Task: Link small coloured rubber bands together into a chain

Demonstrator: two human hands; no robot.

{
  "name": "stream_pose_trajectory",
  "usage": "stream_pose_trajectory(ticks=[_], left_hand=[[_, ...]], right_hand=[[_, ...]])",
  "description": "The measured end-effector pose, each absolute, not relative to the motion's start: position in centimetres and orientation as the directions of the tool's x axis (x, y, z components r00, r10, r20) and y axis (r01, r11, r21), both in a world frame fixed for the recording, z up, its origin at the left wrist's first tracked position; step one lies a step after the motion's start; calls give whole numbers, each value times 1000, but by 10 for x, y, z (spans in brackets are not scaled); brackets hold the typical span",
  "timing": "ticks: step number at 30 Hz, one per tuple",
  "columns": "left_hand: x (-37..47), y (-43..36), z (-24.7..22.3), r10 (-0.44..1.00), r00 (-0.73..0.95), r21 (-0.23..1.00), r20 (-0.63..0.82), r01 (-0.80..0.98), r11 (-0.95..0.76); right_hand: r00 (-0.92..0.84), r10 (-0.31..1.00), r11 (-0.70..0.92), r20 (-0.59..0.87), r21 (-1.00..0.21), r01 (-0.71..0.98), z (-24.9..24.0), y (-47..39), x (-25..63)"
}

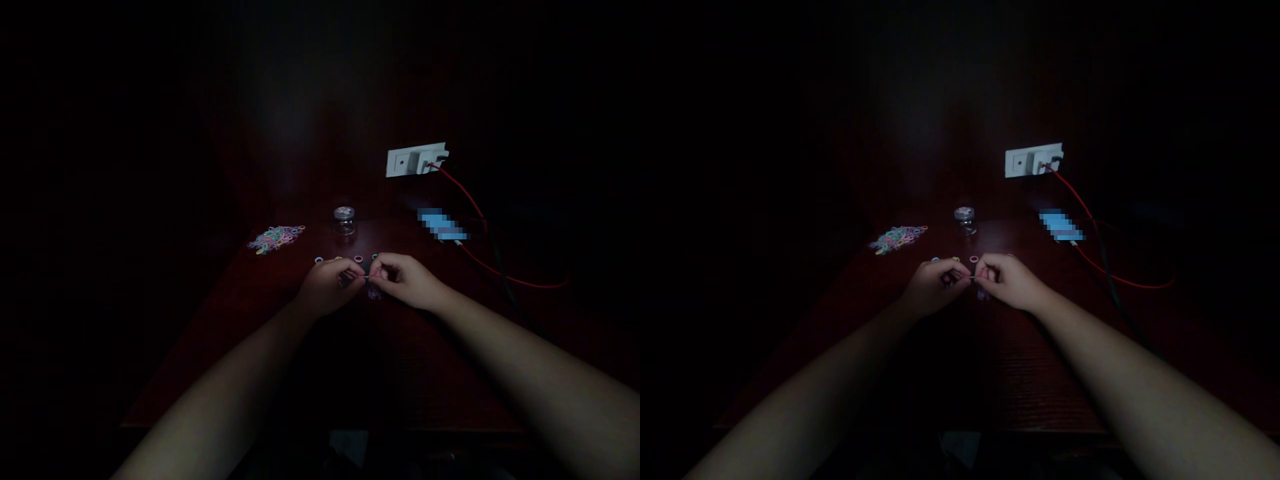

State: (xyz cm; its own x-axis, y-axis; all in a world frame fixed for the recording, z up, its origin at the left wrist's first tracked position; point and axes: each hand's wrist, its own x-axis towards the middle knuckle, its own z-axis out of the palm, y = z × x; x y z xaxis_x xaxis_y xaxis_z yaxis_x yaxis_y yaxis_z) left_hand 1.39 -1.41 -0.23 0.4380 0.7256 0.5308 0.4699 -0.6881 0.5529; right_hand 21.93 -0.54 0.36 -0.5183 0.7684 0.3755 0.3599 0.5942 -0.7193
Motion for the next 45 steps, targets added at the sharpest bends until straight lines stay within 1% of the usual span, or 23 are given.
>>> stream_pose_trajectory(ticks=[6,13,17,27,34,41,45], left_hand=[[14,-17,4,721,460,527,518,493,-693],[16,-18,3,697,467,501,544,485,-716],[16,-18,2,694,464,514,551,466,-720],[15,-19,4,704,447,507,552,490,-709],[15,-20,3,712,453,553,538,448,-703],[15,-18,1,686,452,518,570,451,-727],[16,-17,1,711,416,539,567,465,-702]], right_hand=[[-529,765,593,366,-722,358,4,-7,219],[-536,760,594,367,-727,344,6,-9,218],[-529,757,600,383,-728,332,5,-9,219],[-522,754,608,398,-724,326,5,-9,220],[-507,765,595,397,-737,320,4,-9,219],[-511,766,590,390,-741,320,2,-7,220],[-510,767,586,389,-749,311,5,-9,219]])
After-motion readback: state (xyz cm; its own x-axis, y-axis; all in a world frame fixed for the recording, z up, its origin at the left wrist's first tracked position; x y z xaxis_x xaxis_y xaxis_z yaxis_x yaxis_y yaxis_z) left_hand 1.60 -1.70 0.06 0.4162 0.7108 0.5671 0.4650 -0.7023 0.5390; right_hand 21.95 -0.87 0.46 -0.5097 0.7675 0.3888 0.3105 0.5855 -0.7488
